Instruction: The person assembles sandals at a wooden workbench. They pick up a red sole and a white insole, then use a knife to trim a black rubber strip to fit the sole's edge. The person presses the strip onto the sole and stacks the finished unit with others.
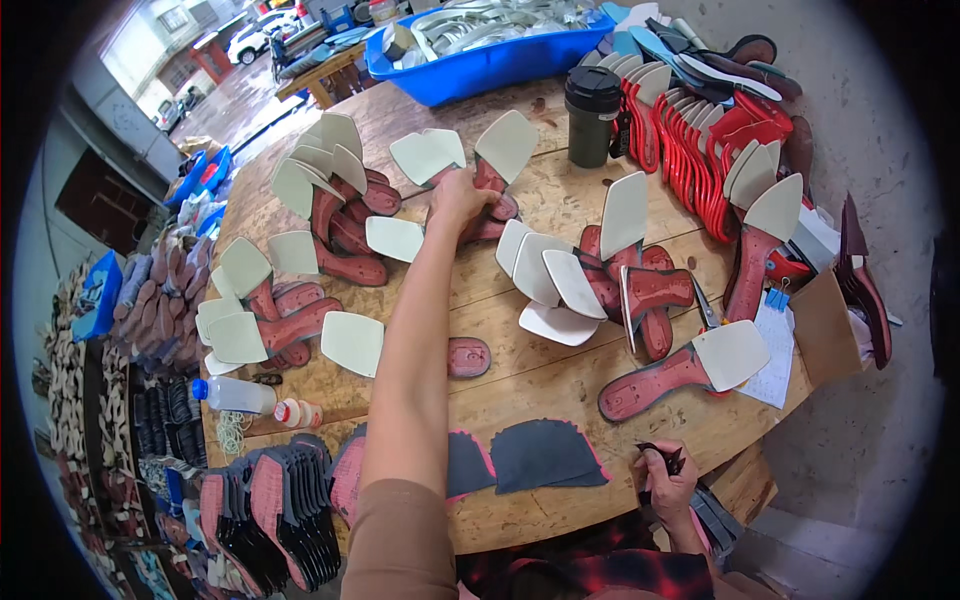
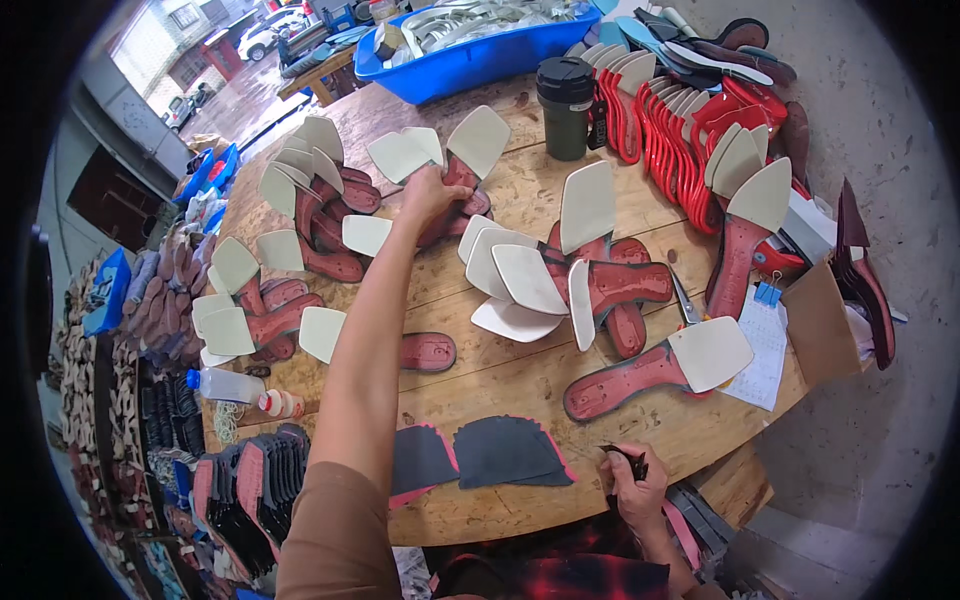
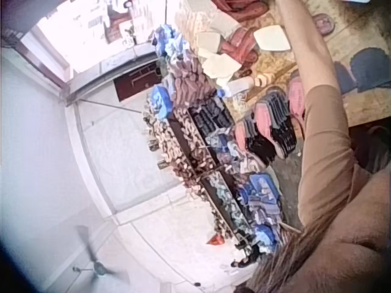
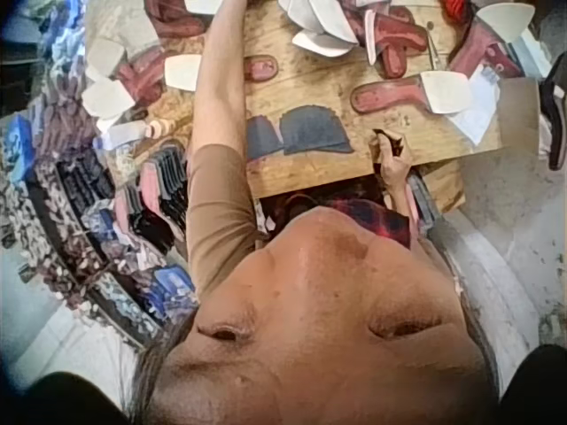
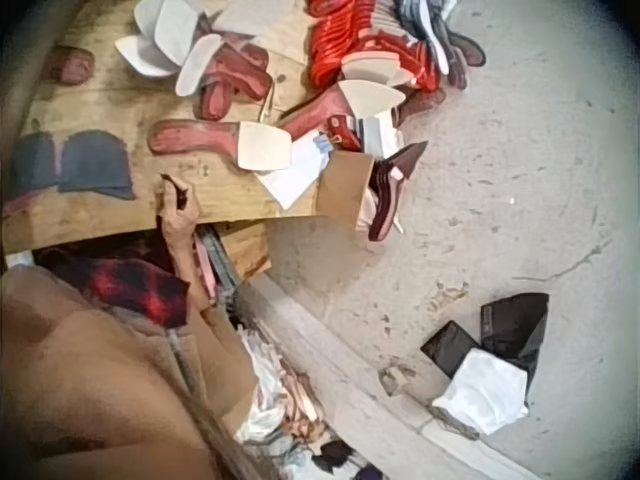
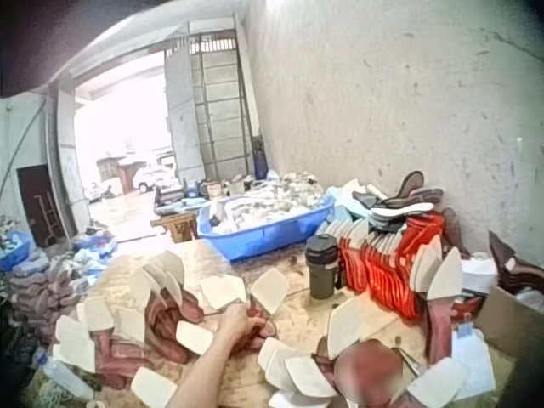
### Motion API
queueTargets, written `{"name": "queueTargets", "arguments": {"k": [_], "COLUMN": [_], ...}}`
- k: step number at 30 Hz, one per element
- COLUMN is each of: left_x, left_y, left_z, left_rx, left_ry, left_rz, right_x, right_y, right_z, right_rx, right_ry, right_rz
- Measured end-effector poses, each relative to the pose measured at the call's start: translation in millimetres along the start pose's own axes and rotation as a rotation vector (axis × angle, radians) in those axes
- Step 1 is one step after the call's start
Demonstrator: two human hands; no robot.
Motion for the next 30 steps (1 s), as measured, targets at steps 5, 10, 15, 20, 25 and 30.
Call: {"name": "queueTargets", "arguments": {"k": [5,10,15,20,25,30], "left_x": [-8.7,-14.9,-48.8,-46.6,53.4,73.4], "left_y": [8.7,26.5,98.5,199.2,216.6,236.3], "left_z": [3.3,26.6,103.3,111.7,55.5,59.2], "left_rx": [-0.061,-0.039,-0.539,-0.664,-0.640,-0.715], "left_ry": [0.125,0.460,0.538,0.596,1.330,1.308], "left_rz": [-0.013,-0.073,-0.273,-0.616,0.110,0.257], "right_x": [4.6,6.4,14.4,5.1,7.4,23.6], "right_y": [0.3,0.0,2.0,0.7,-0.1,3.1], "right_z": [0.8,-3.0,-0.5,-1.1,-4.0,-4.3], "right_rx": [-0.028,-0.005,-0.055,-0.027,-0.003,-0.017], "right_ry": [0.009,-0.008,-0.020,-0.009,-0.022,0.054], "right_rz": [0.000,0.034,0.029,0.018,0.075,0.151]}}
Point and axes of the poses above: each hand's wrist, its own y-axis away from the middle knuckle, its own z-axis out of the back of the hand, x = y × z, the point moved 10 cm from there along -y, towards the middle knuckle, and after that the axes turned 1 degree about -z, right-handed, at the moved point
